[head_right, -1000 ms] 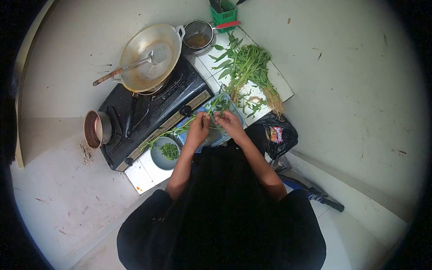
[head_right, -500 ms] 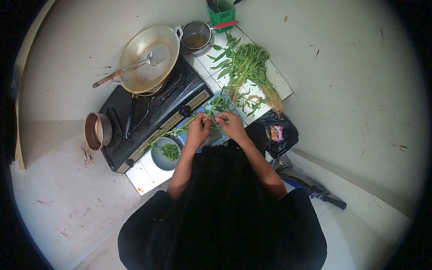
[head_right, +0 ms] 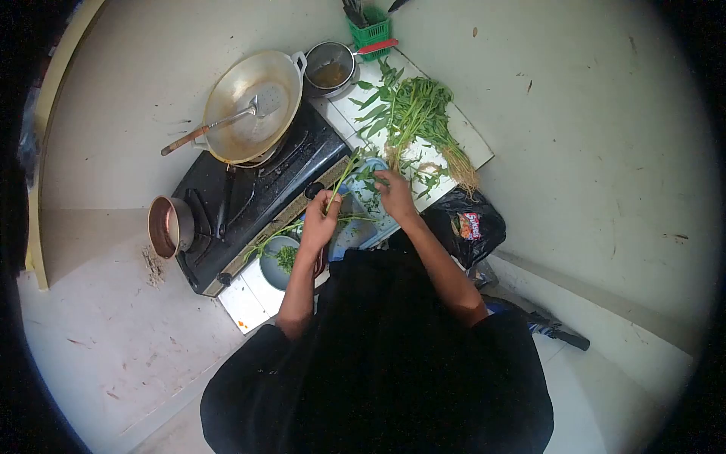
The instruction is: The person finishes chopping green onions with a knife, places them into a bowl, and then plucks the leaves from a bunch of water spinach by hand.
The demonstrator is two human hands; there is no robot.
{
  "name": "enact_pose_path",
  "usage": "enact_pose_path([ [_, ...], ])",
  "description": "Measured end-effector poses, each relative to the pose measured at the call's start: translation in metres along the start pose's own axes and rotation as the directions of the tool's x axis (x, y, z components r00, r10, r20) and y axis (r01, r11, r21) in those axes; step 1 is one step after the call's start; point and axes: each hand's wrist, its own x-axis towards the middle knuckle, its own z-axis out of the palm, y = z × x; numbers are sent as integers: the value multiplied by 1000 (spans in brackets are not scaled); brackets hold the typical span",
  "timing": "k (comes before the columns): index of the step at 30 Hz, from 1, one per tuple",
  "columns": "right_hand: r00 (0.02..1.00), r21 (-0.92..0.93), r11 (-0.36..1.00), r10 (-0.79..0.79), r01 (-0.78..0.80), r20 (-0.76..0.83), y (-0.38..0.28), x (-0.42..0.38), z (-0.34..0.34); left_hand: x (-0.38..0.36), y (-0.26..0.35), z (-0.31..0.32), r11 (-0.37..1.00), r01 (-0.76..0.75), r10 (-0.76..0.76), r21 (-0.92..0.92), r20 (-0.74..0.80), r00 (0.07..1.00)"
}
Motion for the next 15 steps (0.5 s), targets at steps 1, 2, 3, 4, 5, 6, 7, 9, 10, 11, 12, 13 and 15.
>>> enact_pose_path([
  [1, 1000, 2, 1000, -3, 3, -9, -4, 2, 4, -1, 3, 0, 999, 32, -32, -11, 36, 999],
  [2, 999, -130, 990, -50, 51, 7, -9, 3, 7, -1, 6, 0, 998, 65, -63, -20, 74, 995],
  [3, 995, -259, 961, -93, 97, 28, -8, 4, 12, -1, 11, 1, 998, 57, -56, -15, 80, 995],
  [4, 991, -302, 945, -136, 125, -17, -8, 4, 18, -3, 17, 2, 996, 88, -86, -17, 75, 993],
  [5, 990, -301, 945, -136, 123, -22, -7, 6, 19, -4, 22, 3, 993, 120, -118, -19, 70, 991],
  [6, 997, -7, 997, 75, -75, 16, -12, 8, 19, -4, 26, 4, 997, 74, -75, 23, 39, 996],
  [7, 958, 274, 919, 261, -284, 117, -17, 10, 18, -5, 26, 4, 997, 74, -75, 24, 39, 996],
  [9, 915, 391, 828, 351, -402, 198, -49, 8, 1, -6, 22, 4, 991, 89, -94, 98, 48, 994],
  [10, 859, 488, 707, 423, -511, 287, -64, 7, -6, -6, 15, 5, 991, 91, -96, 96, 49, 994],
  [11, 858, 486, 707, 427, -514, 287, -60, 7, -5, -6, 6, 7, 993, 47, -53, 108, 55, 997],
  [12, 870, 437, 753, 431, -492, 238, -56, 7, -4, -7, 3, 8, 993, 1, -8, 120, 62, 998],
  [13, 883, 386, 794, 431, -469, 187, -53, 7, -4, -7, 0, 9, 993, -1, -7, 118, 67, 998],
  [15, 873, 454, 747, 441, -486, 209, -50, 6, -7, -7, -2, 9, 990, 8, -20, 138, 82, 996],
])
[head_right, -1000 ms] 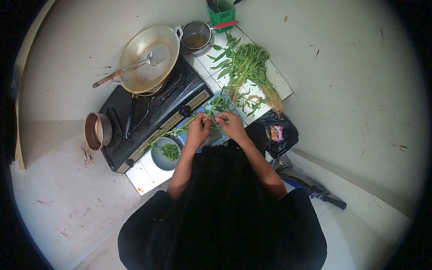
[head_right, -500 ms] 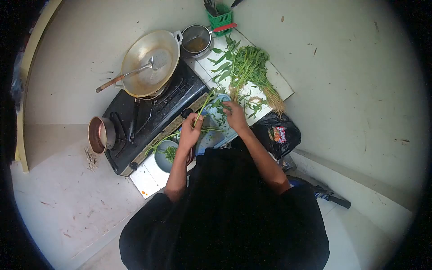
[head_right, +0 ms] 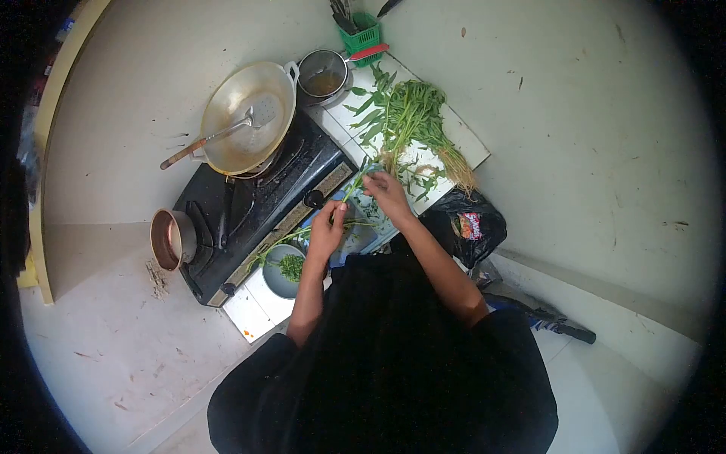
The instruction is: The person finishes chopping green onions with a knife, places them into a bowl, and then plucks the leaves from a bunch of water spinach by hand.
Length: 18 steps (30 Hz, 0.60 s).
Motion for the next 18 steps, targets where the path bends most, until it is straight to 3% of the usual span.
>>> enact_pose_path([
  [5, 996, 164, 983, 74, -83, 58, -2, -1, -3, 2, 1, -5, 997, 6, -5, 75, -17, 1000],
  [10, 982, 69, 998, -21, 8, 187, -2, -7, -4, 3, 0, -10, 993, 35, -36, 113, 8, 999],
  [12, 979, 37, 999, -35, 28, 203, -2, -9, -3, 3, -2, -8, 994, -20, 27, 105, -66, 997],
  [18, 964, -29, 992, -112, 123, 241, 0, -10, -7, 4, 0, -7, 997, -19, 30, 78, -133, 991],
])
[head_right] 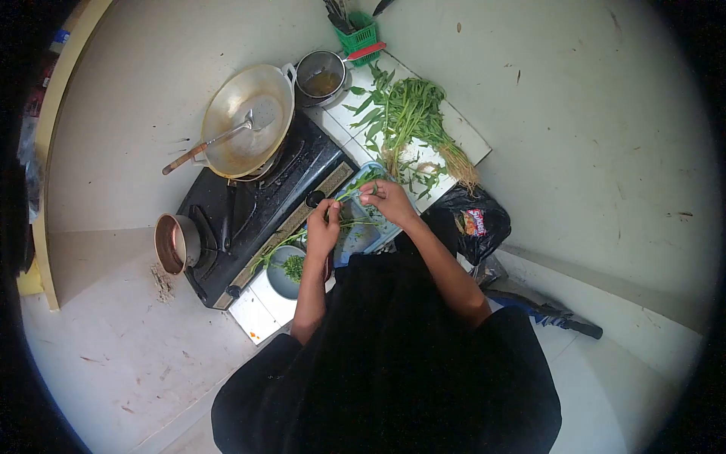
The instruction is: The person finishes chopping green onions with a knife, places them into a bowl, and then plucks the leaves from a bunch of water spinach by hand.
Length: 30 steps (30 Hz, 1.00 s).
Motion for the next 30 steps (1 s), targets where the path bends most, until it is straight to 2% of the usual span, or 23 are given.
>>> enact_pose_path([
  [2, 999, 1, 999, -42, 42, 4, 2, 0, -1, 0, 6, -2, 999, 33, -33, 0, 4, 999],
  [4, 997, -156, 985, -75, 69, -36, -5, -2, -1, 0, 9, -2, 998, 67, -67, -1, 8, 998],
  [5, 996, -155, 985, -76, 69, -37, -7, -2, -1, -1, 9, -1, 998, 64, -64, 12, 8, 998],
  [7, 968, -324, 929, -226, 181, -109, -7, 1, 1, -1, 11, 2, 998, 59, -59, 26, 8, 998],
  [8, 968, -323, 929, -227, 182, -109, -7, 2, 3, -2, 11, 5, 997, 69, -69, 30, 0, 998],
  [10, 928, -416, 877, -333, 240, -167, -3, 5, 6, -3, 11, 10, 996, 77, -76, 36, -9, 997],
  [11, 927, -415, 877, -334, 241, -169, -1, 6, 7, -3, 11, 13, 997, 53, -51, 57, -39, 998],
  [13, 879, -561, 803, -401, 203, -256, 11, 8, 6, -3, 20, 10, 996, 32, -27, 79, -67, 997],
  [14, 880, -560, 804, -398, 200, -257, 16, 8, 1, -2, 24, 8, 997, 73, -69, 39, -102, 992],
  [16, 849, -448, 880, -354, 159, -392, 22, 12, -20, 1, 26, 2, 993, 115, -114, -2, -139, 984],
  [18, 872, -459, 877, -331, 144, -359, 22, 10, -26, 5, 22, -4, 986, 126, -137, -110, -100, 986],
  [21, 900, -459, 873, -325, 167, -291, 24, 9, -25, 11, 11, 2, 975, 67, -79, -213, -48, 996],
  [23, 916, -628, 743, -383, 231, -116, 35, 15, -20, 13, 12, 5, 967, 51, -57, -250, -16, 998],
  [24, 915, -627, 744, -384, 230, -121, 32, 15, -16, 12, 16, 4, 964, 76, -75, -253, 15, 997],
  [26, 860, -735, 611, -505, 293, -76, 27, 14, -5, 12, 19, 3, 963, 104, -94, -249, 50, 994],
  [28, 858, -687, 661, -502, 302, -106, 15, 13, 4, 12, 16, 4, 955, 171, -156, -240, 81, 984],
  [30, 859, -637, 705, -496, 311, -129, 3, 10, 6, 10, 12, 8, 954, 145, -130, -263, 73, 989],
])
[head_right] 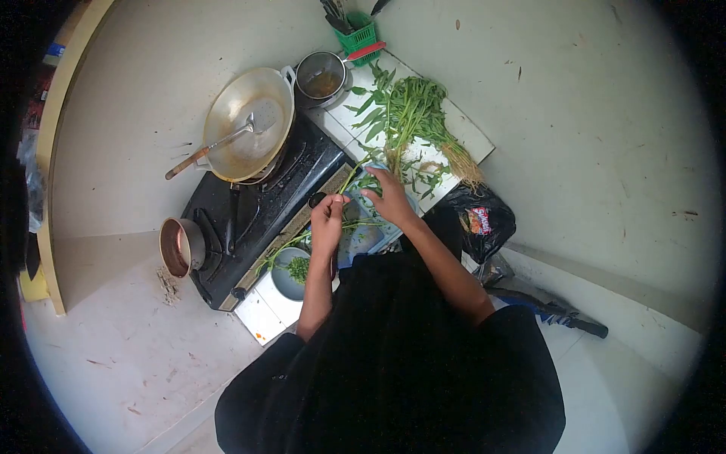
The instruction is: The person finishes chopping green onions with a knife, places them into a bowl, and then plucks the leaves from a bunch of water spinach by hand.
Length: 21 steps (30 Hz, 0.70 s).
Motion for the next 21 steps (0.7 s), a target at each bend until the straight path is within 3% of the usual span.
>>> enact_pose_path([
  [2, 996, 172, 985, 15, -30, 85, -9, 5, -7, -1, -6, 2, 999, -27, 27, -24, -3, 1000],
  [5, 984, 199, 975, 65, -98, 167, -11, 7, -9, -2, -10, 2, 999, -44, 44, -17, 2, 999],
  [15, 988, 286, 952, 72, -108, 134, -7, 4, -2, 1, -8, -3, 1000, -20, 20, 8, 3, 1000],
  [18, 975, 199, 963, 150, -181, 162, -8, 3, 1, -2, 1, 0, 998, -32, 32, 52, 2, 999],
  [21, 969, 187, 952, 229, -242, 89, 12, -1, 14, -3, -2, -3, 995, -67, 70, 76, -45, 997],
])
